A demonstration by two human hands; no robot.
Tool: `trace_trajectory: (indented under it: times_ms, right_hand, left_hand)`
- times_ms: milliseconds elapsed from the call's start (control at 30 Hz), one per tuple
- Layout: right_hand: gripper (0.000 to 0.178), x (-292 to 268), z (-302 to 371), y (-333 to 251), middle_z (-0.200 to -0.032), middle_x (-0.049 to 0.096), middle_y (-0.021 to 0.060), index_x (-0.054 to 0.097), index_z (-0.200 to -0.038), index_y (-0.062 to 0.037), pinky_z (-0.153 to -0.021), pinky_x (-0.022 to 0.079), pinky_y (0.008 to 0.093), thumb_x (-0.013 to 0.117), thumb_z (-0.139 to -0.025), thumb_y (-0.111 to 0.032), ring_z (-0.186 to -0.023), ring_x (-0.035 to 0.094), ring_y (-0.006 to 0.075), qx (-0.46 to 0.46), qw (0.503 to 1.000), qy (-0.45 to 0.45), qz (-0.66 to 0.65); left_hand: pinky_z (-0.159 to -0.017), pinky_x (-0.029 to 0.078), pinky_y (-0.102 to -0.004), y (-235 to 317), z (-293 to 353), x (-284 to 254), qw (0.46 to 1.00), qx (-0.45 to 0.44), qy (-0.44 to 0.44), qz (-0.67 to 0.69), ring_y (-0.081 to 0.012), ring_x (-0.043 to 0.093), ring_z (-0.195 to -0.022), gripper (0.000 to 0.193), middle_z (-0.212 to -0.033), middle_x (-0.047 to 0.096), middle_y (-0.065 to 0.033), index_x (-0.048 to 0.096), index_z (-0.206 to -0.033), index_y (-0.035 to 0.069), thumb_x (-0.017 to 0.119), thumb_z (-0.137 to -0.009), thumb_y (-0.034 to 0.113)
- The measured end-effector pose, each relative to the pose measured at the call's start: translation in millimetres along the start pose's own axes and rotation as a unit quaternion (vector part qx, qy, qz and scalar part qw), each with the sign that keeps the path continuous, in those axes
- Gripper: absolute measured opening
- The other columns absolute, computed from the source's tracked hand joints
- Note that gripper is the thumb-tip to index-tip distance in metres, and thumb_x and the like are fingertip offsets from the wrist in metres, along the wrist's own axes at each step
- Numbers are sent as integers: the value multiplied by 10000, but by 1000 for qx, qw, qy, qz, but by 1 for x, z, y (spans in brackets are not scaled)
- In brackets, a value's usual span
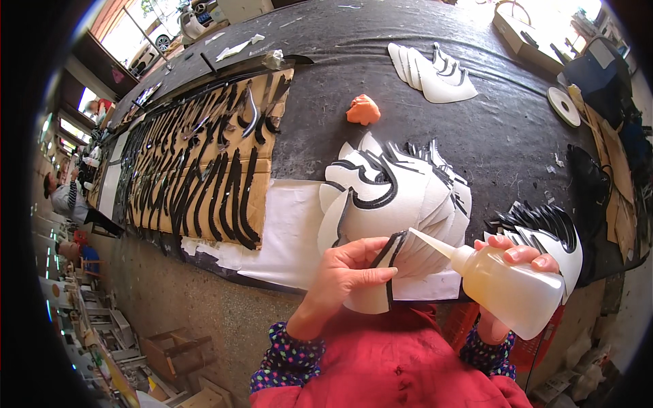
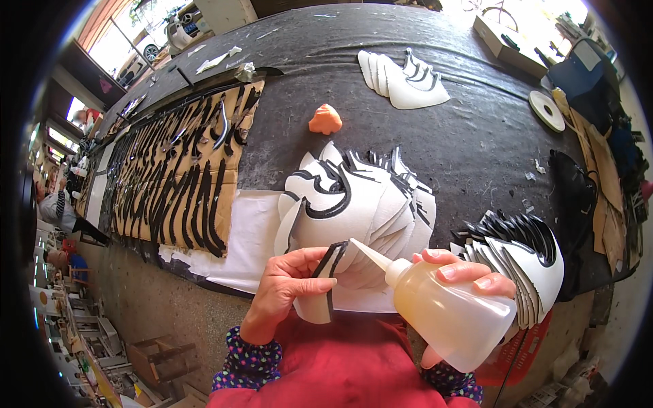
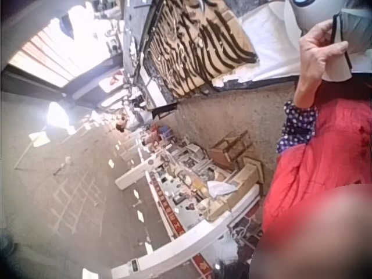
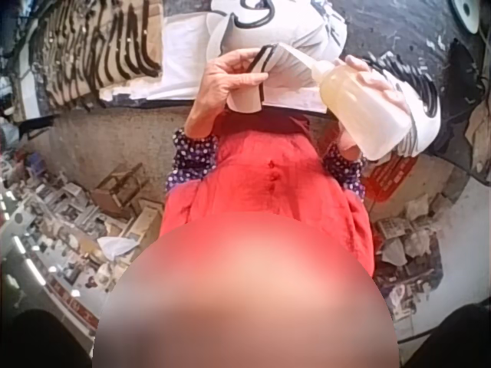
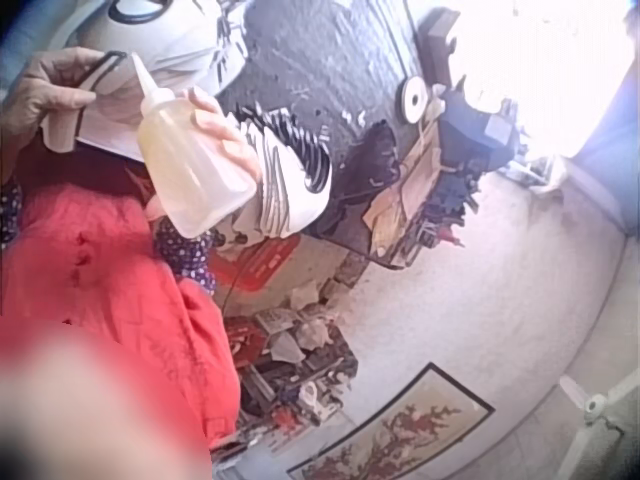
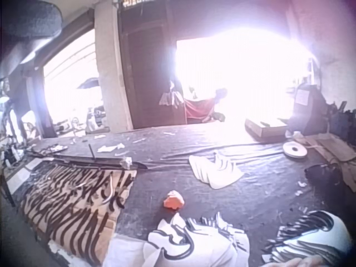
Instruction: Applying adhesive to shoe upper components and attaching decorative black strips onto white base materials.
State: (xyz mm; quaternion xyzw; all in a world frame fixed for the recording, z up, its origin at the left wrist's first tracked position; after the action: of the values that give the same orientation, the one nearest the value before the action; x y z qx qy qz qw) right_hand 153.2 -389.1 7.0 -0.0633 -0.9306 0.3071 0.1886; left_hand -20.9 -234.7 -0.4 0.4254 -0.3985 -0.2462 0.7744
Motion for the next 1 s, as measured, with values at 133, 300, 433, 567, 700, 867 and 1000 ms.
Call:
trace_trajectory:
  times_ms: [133,300,433,567,700,867,1000]
  right_hand:
    - [618,1,-2,-12,-1153,486,165,378,-1214,-114,-956,382,574,722,-725,-273,-1171,417,422,26,998,47,34]
    - [905,3,0,-9,-1194,450,179,296,-1245,-127,-987,359,549,868,-550,-215,-1184,405,433,11,999,-5,-34]
    - [895,7,7,-1,-1158,470,193,298,-1238,-105,-960,385,550,866,-558,-235,-1147,442,433,1,1000,-10,-29]
    - [892,5,7,1,-1156,471,188,300,-1235,-109,-957,390,547,865,-557,-240,-1149,441,432,6,1000,-27,-14]
    - [890,4,7,2,-1168,470,178,303,-1235,-122,-969,382,543,864,-554,-239,-1162,430,434,11,1000,-12,-24]
    - [889,1,12,2,-1183,469,174,301,-1237,-127,-979,374,541,863,-556,-229,-1177,415,439,8,999,44,-13]
    - [873,-4,14,1,-1167,478,175,308,-1230,-125,-969,383,543,861,-562,-230,-1163,428,442,-11,998,42,-51]
  left_hand:
    - [-798,474,-231,-1,0,0,1000,-8,5,-15,-103,598,-877,416,-1010,642,-77,560,-1146,-43,656,-742,-52]
    - [-788,469,-224,-1,0,2,1000,-13,6,-16,-97,592,-876,414,-1003,639,-70,558,-1144,-47,661,-744,-50]
    - [-768,466,-214,-2,0,3,1000,-3,6,-13,-90,589,-860,417,-988,637,-60,555,-1147,-49,668,-747,-41]
    - [-758,465,-208,-3,0,3,999,-8,17,-30,-87,589,-854,414,-986,639,-61,557,-1146,-45,672,-748,-35]
    - [-778,469,-214,-3,-1,4,1000,-9,-8,-19,-91,588,-870,411,-995,636,-64,552,-1156,-39,665,-760,-31]
    - [-791,471,-215,-4,-1,5,999,-13,-16,-37,-87,586,-881,403,-1010,629,-58,541,-1171,-39,655,-784,-15]
    - [-766,477,-217,-5,-2,7,1000,-14,3,-27,-91,597,-848,387,-966,646,-59,578,-1127,-28,669,-751,-36]
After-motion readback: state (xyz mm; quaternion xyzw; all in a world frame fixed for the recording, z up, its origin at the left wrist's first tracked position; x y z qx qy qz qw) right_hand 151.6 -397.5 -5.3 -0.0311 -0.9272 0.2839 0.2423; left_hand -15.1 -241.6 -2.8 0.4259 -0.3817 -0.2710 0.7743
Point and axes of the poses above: each hand's wrist, its own z-axis away from the middle knuckle, its own x-axis out of the palm, y = z × x, the point moved 1 cm from there along -z, towards the middle knuckle
